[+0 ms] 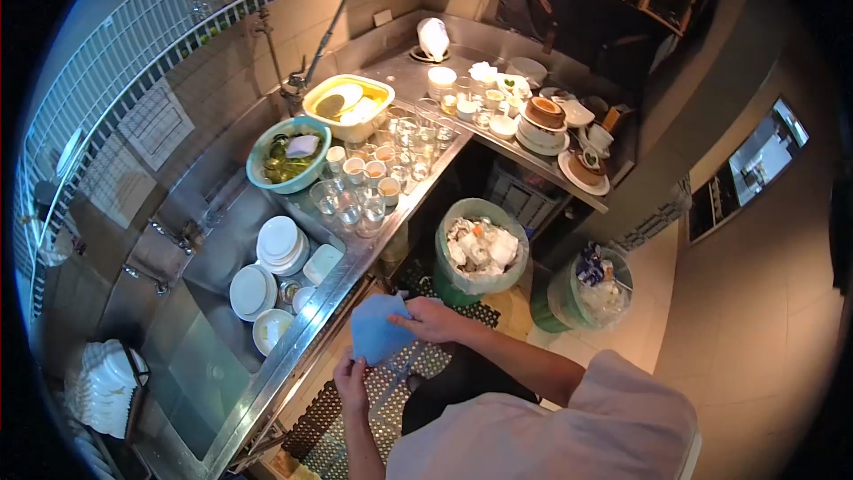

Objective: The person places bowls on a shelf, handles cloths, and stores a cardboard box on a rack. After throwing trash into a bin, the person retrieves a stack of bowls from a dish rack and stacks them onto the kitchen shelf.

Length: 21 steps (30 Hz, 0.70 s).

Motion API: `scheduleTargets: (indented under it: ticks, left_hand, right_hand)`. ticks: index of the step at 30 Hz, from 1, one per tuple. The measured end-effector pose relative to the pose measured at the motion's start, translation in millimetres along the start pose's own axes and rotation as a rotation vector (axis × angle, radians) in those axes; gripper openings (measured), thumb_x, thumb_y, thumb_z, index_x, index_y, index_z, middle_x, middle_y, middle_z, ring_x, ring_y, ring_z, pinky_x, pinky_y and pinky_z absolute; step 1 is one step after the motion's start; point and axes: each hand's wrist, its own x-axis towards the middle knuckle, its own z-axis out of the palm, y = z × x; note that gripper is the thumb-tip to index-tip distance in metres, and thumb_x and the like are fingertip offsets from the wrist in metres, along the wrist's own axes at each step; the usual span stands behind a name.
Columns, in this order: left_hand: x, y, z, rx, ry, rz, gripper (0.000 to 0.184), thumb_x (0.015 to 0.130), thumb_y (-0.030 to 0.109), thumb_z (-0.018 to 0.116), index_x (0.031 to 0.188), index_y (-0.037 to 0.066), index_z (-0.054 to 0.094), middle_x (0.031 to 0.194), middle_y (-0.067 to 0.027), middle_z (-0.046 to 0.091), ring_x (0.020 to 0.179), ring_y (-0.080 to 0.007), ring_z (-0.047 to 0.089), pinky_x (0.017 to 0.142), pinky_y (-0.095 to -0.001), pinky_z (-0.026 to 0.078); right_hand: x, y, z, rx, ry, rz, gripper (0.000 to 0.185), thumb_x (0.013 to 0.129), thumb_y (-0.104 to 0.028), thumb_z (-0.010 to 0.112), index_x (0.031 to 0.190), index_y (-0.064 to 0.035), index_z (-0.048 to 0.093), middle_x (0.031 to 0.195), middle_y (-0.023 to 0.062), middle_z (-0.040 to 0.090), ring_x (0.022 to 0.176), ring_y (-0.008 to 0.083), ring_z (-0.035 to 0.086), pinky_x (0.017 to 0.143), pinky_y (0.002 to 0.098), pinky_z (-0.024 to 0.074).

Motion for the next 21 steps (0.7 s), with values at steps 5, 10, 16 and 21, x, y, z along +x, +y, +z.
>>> scheduleTargets:
  ticks: [5, 10, 16, 21]
  left_hand:
    - [28.2, 22.6, 18.2, 0.025, -0.13, 0.169, 0.006, 0.084, 0.006, 0.061, 0.086, 0.0, 0.059, 0.111, -0.0084, 0.058, 0.101, -0.0161, 0.053, 0.089, -0.0309, 0.041]
    - [42.0, 45.8, 50.6, 0.111, -0.083, 0.227, 0.01, 0.084, 0.007, 0.065, 0.084, 0.0, 0.058, 0.107, -0.0081, 0.058, 0.091, -0.0125, 0.055, 0.075, -0.0246, 0.047]
    - [46.4, 75.1, 81.6, 0.067, 0.02, 0.343, 0.013, 0.086, 0.009, 0.064, 0.079, 0.002, 0.055, 0.094, -0.0034, 0.056, 0.081, -0.0086, 0.053, 0.07, -0.0225, 0.045]
    - [31.4, 87.1, 88.8, 0.041, 0.212, 0.422, 0.013, 0.086, 0.008, 0.063, 0.077, 0.003, 0.055, 0.096, -0.0048, 0.055, 0.086, -0.0111, 0.054, 0.074, -0.024, 0.044]
  right_hand:
    - [-1.1, -18.2, -49.0, -0.369, 0.085, -0.026, 0.04, 0.092, -0.037, 0.05, 0.082, 0.0004, 0.063, 0.091, 0.0176, 0.06, 0.08, 0.0354, 0.06, 0.071, 0.042, 0.0482]
    - [9.1, -20.3, -76.1, -0.256, 0.344, -0.224, 0.022, 0.087, -0.02, 0.059, 0.092, 0.0006, 0.065, 0.099, 0.0192, 0.059, 0.093, 0.0353, 0.056, 0.082, 0.0431, 0.0449]
    - [16.2, -13.0, -96.4, 0.125, 0.175, -0.083, 0.029, 0.095, -0.023, 0.05, 0.102, 0.004, 0.059, 0.094, 0.0099, 0.061, 0.084, 0.0176, 0.055, 0.072, 0.033, 0.0438]
    - [52.3, -45.5, -124.9, -0.207, -0.055, -0.44, 0.034, 0.096, -0.029, 0.049, 0.099, 0.0037, 0.059, 0.087, 0.0079, 0.058, 0.078, 0.0169, 0.053, 0.068, 0.0362, 0.0423]
